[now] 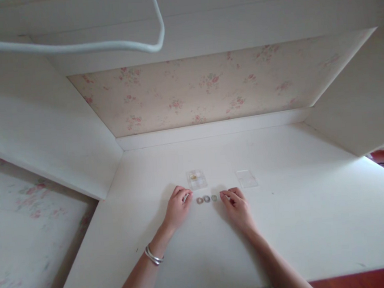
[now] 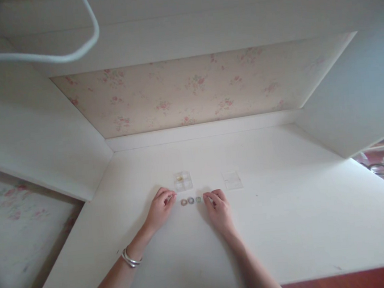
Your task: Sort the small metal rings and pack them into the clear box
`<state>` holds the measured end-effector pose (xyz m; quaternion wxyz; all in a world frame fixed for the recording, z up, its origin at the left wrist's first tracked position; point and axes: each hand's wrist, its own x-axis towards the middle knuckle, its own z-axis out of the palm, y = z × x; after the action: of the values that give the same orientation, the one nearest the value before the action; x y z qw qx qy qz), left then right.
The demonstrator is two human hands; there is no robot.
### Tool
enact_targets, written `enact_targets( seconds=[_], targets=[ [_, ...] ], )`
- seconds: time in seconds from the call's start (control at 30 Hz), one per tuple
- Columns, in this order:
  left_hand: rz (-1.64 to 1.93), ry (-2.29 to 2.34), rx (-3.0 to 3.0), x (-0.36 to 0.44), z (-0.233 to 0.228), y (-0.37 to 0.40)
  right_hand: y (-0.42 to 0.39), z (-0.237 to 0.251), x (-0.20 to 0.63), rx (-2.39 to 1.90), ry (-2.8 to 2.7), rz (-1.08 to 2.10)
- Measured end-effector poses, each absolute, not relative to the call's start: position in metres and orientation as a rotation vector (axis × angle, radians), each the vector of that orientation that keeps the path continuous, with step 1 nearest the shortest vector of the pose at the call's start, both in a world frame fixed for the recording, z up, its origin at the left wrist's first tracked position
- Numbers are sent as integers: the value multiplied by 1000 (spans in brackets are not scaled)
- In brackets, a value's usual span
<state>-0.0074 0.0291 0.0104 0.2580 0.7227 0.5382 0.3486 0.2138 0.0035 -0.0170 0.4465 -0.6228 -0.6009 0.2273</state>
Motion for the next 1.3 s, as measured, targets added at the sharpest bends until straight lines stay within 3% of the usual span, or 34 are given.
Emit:
enact_targets(
  seconds=[0.63,0.97,1.3],
  targets=[
    [640,1493,2344,14,14,5,1,-17,214,-1557,-1512,567],
    [771,1498,2305,11,7,3,2,-18,214,-1552,-1516,559],
    [865,1556,2311,7,29,39,1,-20,214,-1540,-1532,552]
  ],
)
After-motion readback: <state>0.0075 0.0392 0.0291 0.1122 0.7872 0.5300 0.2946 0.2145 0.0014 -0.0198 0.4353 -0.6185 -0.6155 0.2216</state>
